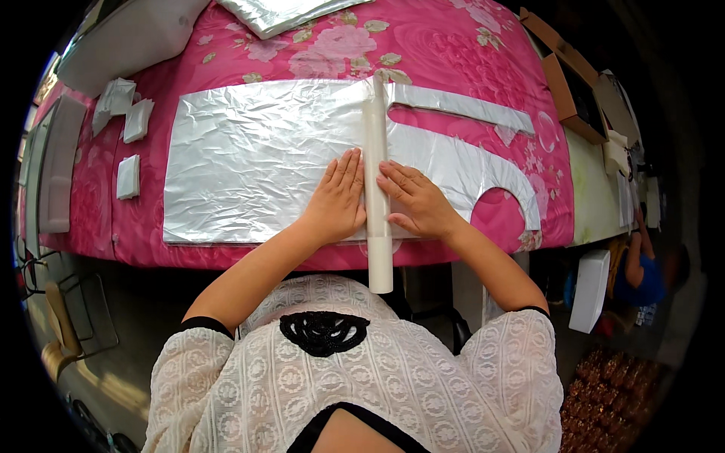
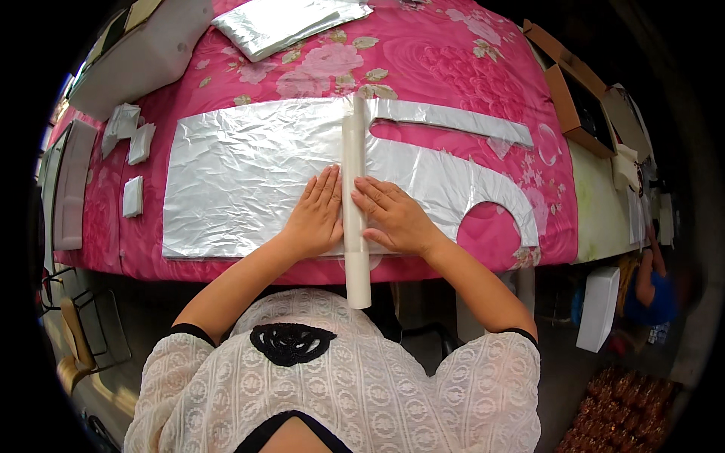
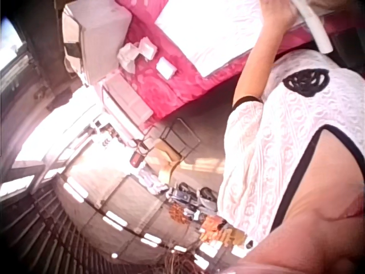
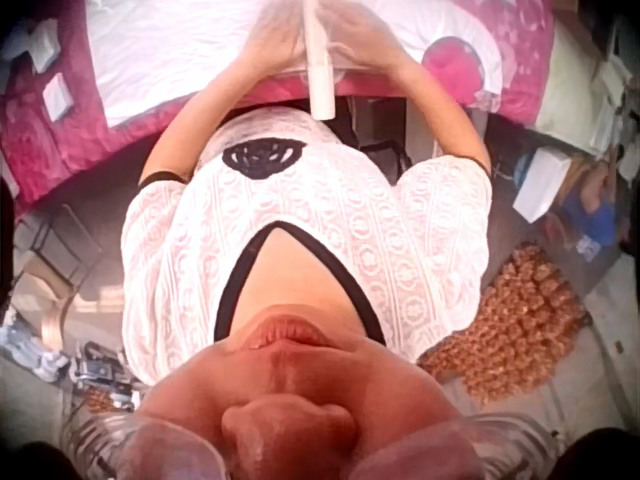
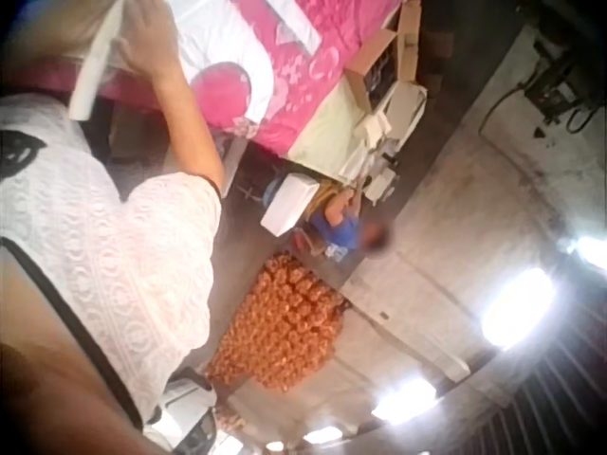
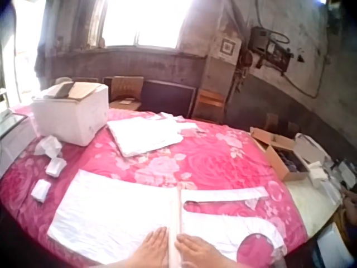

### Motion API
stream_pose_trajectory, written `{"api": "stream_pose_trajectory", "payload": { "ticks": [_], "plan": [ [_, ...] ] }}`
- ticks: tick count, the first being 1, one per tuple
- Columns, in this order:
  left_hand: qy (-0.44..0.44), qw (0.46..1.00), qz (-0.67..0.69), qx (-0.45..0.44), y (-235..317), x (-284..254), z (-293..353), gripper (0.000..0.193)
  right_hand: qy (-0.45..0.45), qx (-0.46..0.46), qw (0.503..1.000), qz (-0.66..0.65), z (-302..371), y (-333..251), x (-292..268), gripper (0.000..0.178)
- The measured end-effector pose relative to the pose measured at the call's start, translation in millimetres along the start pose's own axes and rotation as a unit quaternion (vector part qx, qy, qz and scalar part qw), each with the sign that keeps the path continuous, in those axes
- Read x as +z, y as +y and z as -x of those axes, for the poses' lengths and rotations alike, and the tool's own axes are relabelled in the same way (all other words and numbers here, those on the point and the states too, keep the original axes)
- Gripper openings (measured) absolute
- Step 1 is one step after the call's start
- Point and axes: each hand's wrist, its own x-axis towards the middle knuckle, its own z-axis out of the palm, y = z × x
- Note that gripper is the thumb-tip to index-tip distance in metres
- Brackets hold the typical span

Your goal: The person repeatedly wraps small white rectangular items in clear plastic film on a pink floral tablecloth. They unroll the film, place an item, fold the film around it, and set the wrapped item aside. The process is repeated multiple times with consistent hand motions.

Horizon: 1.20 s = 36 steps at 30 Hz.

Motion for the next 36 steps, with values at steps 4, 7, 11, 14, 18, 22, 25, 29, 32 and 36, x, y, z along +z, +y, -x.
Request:
{"api": "stream_pose_trajectory", "payload": {
  "ticks": [4,7,11,14,18,22,25,29,32,36],
  "plan": [
    [0.037,0.995,0.086,-0.018,-22,-42,16,0.069,-0.037,-0.030,0.999,0.007,-31,-11,24,0.062],
    [0.138,0.982,0.102,-0.082,-52,-101,55,0.059,-0.105,-0.095,0.983,-0.119,-99,-64,58,0.061],
    [0.248,0.910,0.211,-0.258,-102,-146,124,0.043,-0.081,-0.296,0.869,-0.388,-153,-161,66,0.046],
    [0.303,0.833,0.310,-0.343,-110,-161,186,0.043,-0.016,-0.241,0.870,-0.431,-178,-156,52,0.039],
    [0.293,0.833,0.296,-0.363,-87,-156,240,0.043,0.061,-0.116,0.978,-0.165,-191,-87,79,0.043],
    [0.254,0.827,0.294,-0.407,-55,-144,249,0.038,-0.015,-0.205,0.979,-0.012,-212,-76,112,0.053],
    [0.214,0.852,0.217,-0.426,-38,-142,241,0.042,-0.019,-0.241,0.970,-0.022,-248,-95,138,0.057],
    [0.149,0.858,0.047,-0.489,-38,-137,237,0.067,-0.042,-0.192,0.979,-0.052,-290,-145,167,0.054],
    [0.158,0.832,0.083,-0.525,-49,-139,237,0.073,0.048,-0.118,0.990,-0.062,-298,-172,189,0.051],
    [0.212,0.769,0.355,-0.488,-46,-143,236,0.062,0.226,0.118,0.918,-0.304,-290,-186,190,0.079]
  ]
}}
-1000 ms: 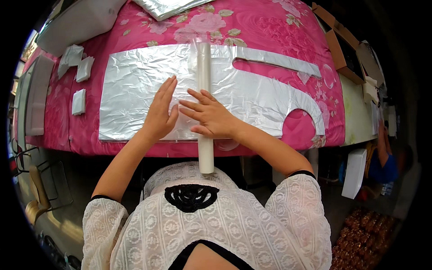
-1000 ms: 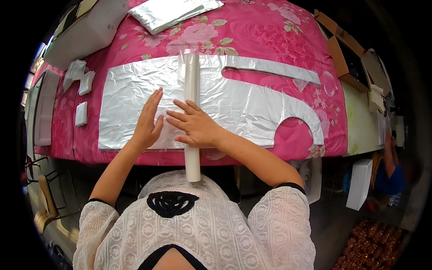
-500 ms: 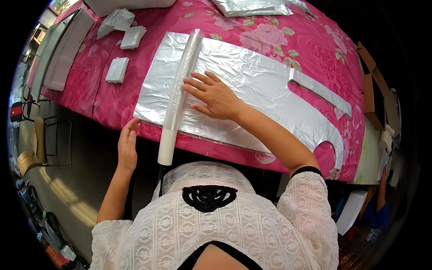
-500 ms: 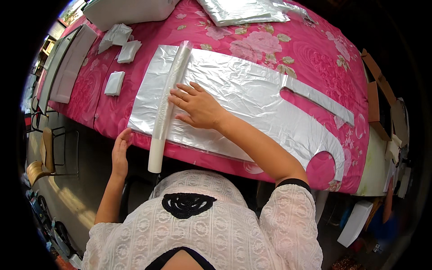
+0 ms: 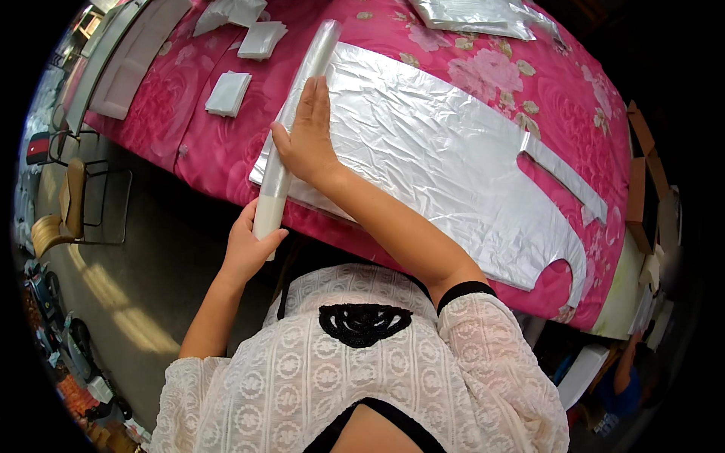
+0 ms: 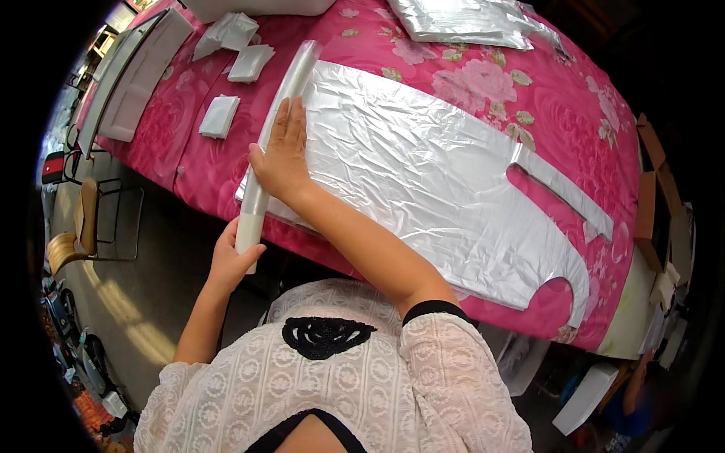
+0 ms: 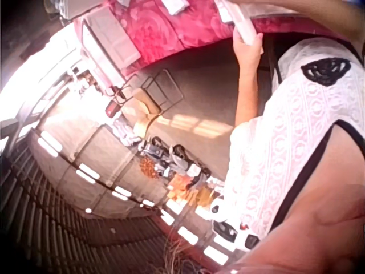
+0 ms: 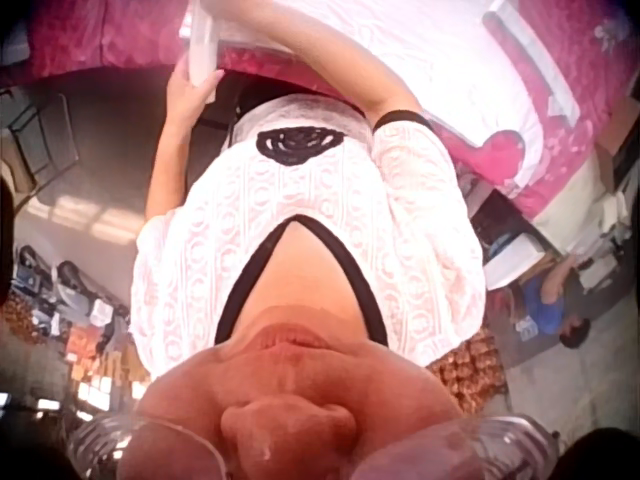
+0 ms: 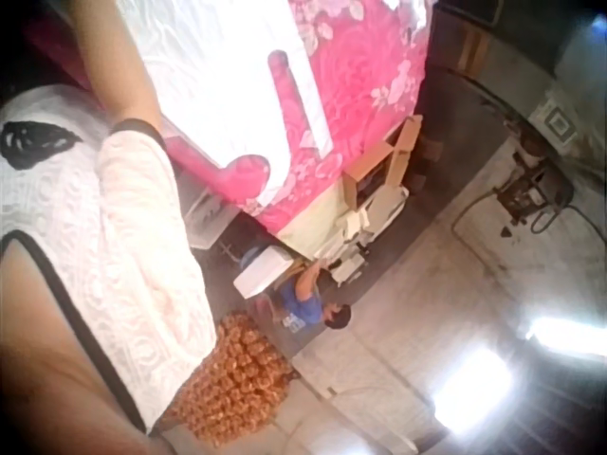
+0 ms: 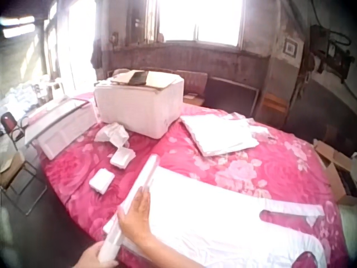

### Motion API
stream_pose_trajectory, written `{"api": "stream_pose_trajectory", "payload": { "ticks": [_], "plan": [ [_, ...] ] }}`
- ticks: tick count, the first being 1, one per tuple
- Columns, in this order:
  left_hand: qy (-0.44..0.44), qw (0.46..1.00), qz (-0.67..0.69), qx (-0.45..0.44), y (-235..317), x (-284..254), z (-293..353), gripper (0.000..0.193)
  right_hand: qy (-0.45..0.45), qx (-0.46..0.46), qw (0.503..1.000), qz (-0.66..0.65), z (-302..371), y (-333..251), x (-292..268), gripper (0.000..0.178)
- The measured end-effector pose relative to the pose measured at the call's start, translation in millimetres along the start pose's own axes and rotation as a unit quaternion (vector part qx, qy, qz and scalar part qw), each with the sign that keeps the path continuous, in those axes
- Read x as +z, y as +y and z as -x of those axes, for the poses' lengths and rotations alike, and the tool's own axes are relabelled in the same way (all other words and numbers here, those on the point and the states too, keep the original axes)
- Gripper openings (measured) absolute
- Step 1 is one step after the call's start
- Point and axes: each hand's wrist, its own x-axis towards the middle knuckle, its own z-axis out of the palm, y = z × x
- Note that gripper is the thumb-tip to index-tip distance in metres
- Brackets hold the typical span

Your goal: The person repeatedly wraps small white rectangular items in clear plastic film on a pink floral tablecloth. They unroll the film, place an item, fold the film around it, and set the wrapped item aside. The process is repeated multiple times with consistent hand motions.

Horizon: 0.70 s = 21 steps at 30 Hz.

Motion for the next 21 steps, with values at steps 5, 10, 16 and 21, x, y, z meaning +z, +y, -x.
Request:
{"api": "stream_pose_trajectory", "payload": {
  "ticks": [5,10,16,21],
  "plan": [
    [-0.263,0.903,0.337,-0.048,31,9,5,0.076,-0.109,0.322,0.757,-0.558,-23,-39,-74,0.049],
    [-0.166,0.984,0.022,-0.065,63,51,-8,0.050,-0.066,0.267,0.855,-0.440,-23,-37,-119,0.055],
    [-0.268,0.928,0.235,-0.106,75,80,-2,0.042,-0.072,0.305,0.812,-0.492,2,-39,-152,0.058],
    [-0.388,0.844,0.351,-0.121,72,89,-5,0.048,-0.081,0.307,0.784,-0.533,20,-38,-170,0.057]
  ]
}}
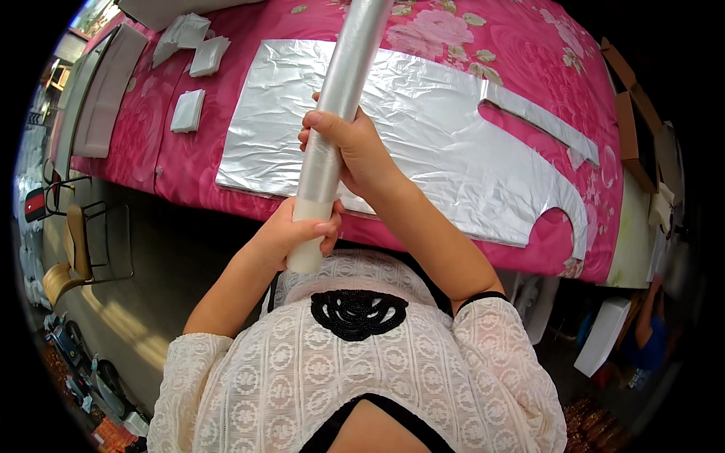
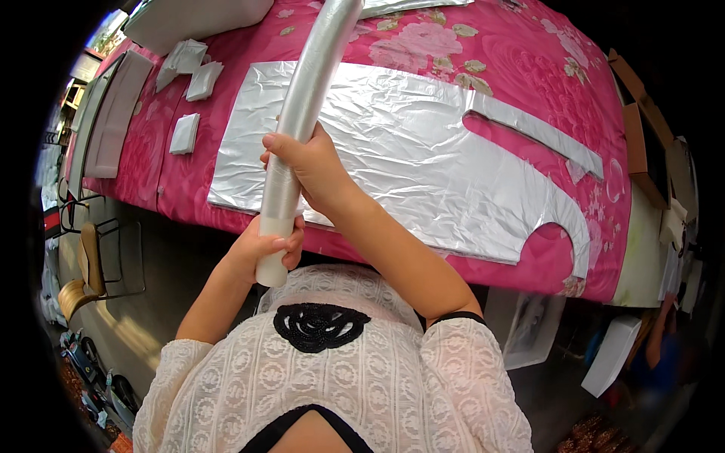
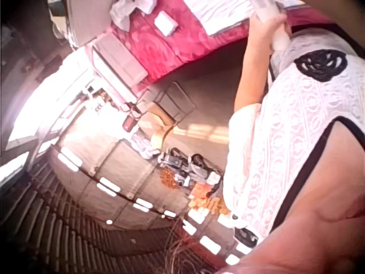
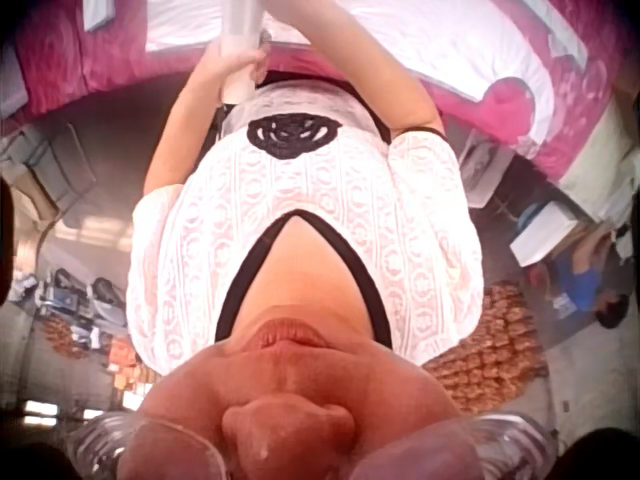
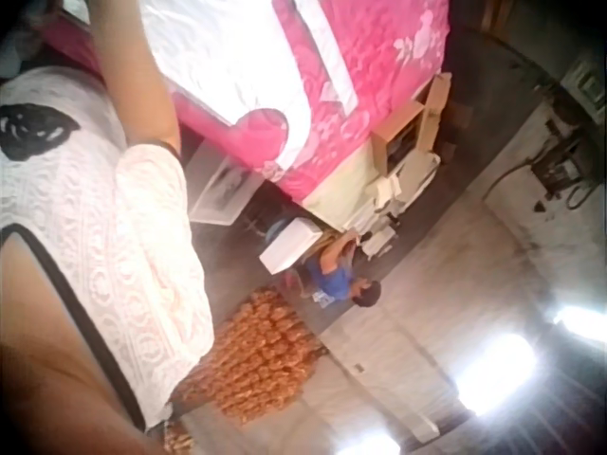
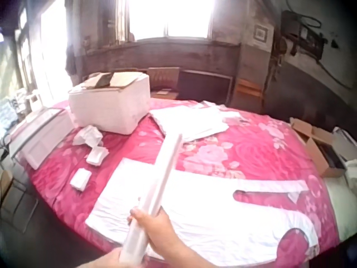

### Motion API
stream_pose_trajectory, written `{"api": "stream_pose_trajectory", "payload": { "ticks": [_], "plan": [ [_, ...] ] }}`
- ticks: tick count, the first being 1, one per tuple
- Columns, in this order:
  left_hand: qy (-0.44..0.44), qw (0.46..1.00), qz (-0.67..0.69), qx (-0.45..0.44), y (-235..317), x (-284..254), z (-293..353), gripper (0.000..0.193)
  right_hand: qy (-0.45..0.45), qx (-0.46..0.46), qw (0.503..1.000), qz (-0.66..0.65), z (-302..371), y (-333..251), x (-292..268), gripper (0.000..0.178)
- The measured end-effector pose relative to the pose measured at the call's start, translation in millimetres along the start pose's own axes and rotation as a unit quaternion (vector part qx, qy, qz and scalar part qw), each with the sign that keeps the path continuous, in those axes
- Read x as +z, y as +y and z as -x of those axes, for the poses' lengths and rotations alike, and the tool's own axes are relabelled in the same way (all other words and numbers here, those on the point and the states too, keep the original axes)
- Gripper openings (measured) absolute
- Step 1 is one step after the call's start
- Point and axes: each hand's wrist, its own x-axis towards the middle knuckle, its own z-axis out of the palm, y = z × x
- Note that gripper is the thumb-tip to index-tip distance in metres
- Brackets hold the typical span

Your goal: The person repeatedly wraps small white rectangular items in clear plastic film on a pink floral tablecloth. They unroll the film, place an item, fold the film around it, and set the wrapped item aside. The process is repeated multiple times with consistent hand motions.

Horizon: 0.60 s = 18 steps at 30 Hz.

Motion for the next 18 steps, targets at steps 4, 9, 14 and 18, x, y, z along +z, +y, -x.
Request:
{"api": "stream_pose_trajectory", "payload": {
  "ticks": [4,9,14,18],
  "plan": [
    [-0.097,0.995,0.003,-0.034,2,-9,-12,0.055,0.001,-0.006,0.999,-0.037,5,-1,-7,0.050],
    [0.200,0.950,-0.233,0.053,-13,-3,-31,0.058,0.117,-0.011,0.980,0.162,12,15,-20,0.046],
    [0.175,0.966,-0.183,-0.050,-22,-18,-21,0.048,0.108,-0.002,0.986,0.125,6,24,-43,0.047],
    [0.116,0.967,-0.166,-0.154,-27,-31,1,0.045,0.168,-0.017,0.982,0.085,-20,-11,-106,0.047]
  ]
}}
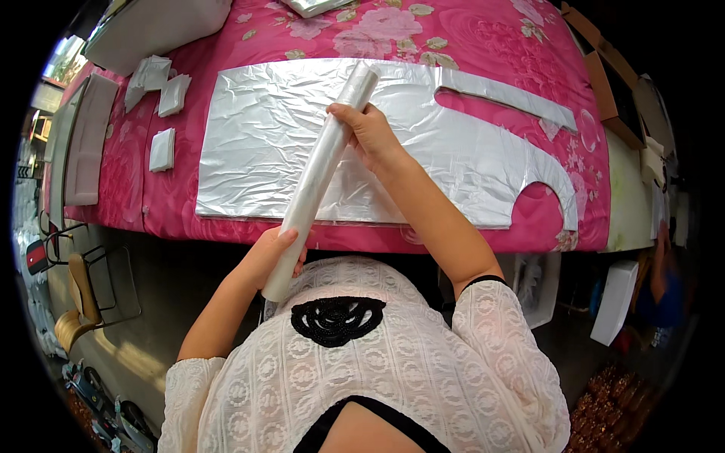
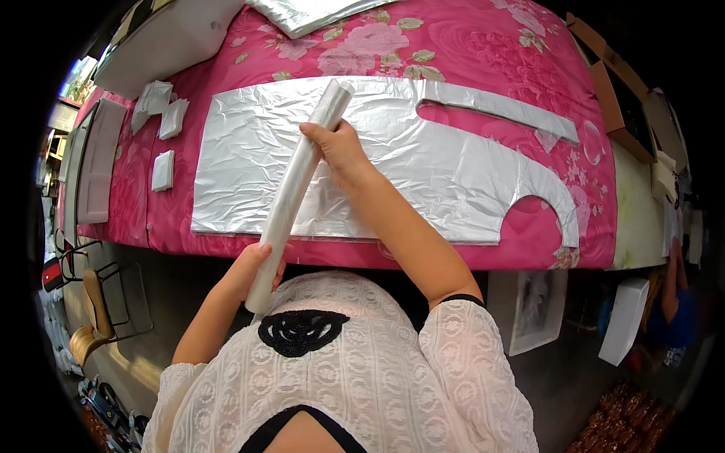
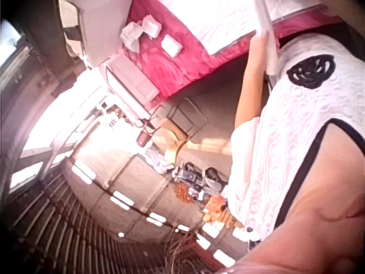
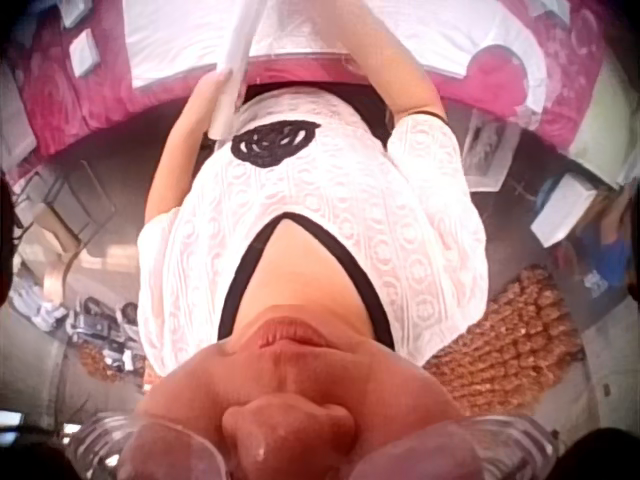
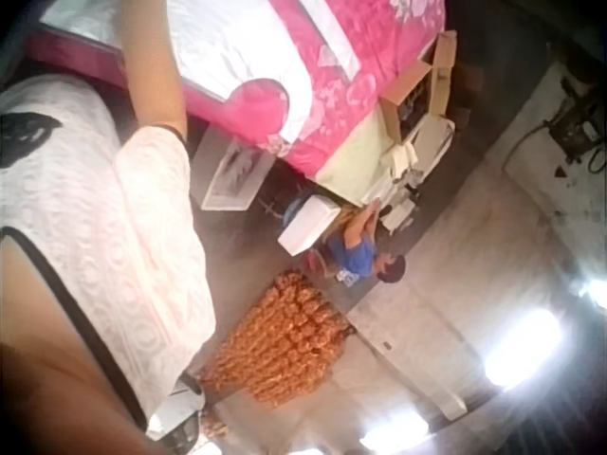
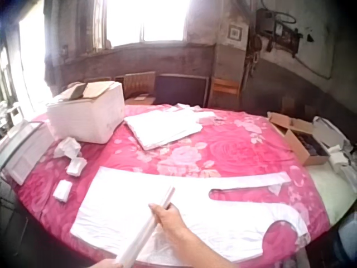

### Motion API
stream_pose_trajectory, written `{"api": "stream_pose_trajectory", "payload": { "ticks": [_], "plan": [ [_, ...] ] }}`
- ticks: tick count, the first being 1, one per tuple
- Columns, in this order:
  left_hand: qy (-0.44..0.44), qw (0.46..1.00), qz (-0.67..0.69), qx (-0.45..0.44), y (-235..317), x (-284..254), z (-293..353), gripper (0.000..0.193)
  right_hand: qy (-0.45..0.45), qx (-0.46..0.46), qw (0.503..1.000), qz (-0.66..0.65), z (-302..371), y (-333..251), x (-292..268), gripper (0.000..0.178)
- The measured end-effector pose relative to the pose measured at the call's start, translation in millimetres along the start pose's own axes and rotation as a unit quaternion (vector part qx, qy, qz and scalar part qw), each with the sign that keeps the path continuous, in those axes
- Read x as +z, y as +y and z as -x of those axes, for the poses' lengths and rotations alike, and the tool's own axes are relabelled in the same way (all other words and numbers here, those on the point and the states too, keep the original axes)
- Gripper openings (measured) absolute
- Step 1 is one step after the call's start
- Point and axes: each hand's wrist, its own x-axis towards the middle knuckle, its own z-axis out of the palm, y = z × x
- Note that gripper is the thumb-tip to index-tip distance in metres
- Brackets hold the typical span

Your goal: The person repeatedly wraps small white rectangular items in clear plastic film on a pink floral tablecloth. They unroll the film, place an item, fold the film around it, and set the wrapped item aside. The process is repeated multiple times with consistent hand motions.

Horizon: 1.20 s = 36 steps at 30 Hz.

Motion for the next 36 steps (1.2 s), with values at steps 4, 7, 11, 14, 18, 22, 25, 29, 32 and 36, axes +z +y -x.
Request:
{"api": "stream_pose_trajectory", "payload": {
  "ticks": [4,7,11,14,18,22,25,29,32,36],
  "plan": [
    [-0.013,0.999,-0.031,-0.041,-17,-12,12,0.044,0.129,-0.066,0.977,0.157,-19,-40,-51,0.045],
    [0.003,0.997,-0.064,-0.042,-29,-19,16,0.044,0.029,-0.018,0.968,0.249,-17,-51,-63,0.036],
    [0.003,0.997,-0.069,-0.039,-30,-19,19,0.046,-0.043,0.040,0.936,0.346,-14,-58,-52,0.033],
    [0.001,0.996,-0.075,-0.045,-30,-21,20,0.049,-0.111,0.082,0.925,0.354,-24,-59,-54,0.023],
    [0.006,0.996,-0.079,-0.049,-30,-22,21,0.060,-0.121,0.061,0.929,0.344,-28,-56,-59,0.021],
    [0.001,0.994,-0.112,-0.017,-32,-23,20,0.066,-0.080,0.042,0.935,0.343,-26,-57,-62,0.018],
    [-0.007,0.993,-0.105,-0.050,-30,-26,26,0.067,-0.011,0.000,0.933,0.361,-33,-67,-89,0.018],
    [-0.057,0.986,-0.113,-0.108,-36,-49,40,0.062,0.142,-0.104,0.896,0.408,-44,-103,-174,0.018],
    [-0.092,0.975,-0.137,-0.149,-25,-61,55,0.054,0.243,-0.139,0.858,0.431,-38,-128,-252,0.019],
    [-0.156,0.961,-0.179,-0.140,-11,-75,60,0.043,0.232,-0.152,0.866,0.415,-23,-138,-260,0.018]
  ]
}}
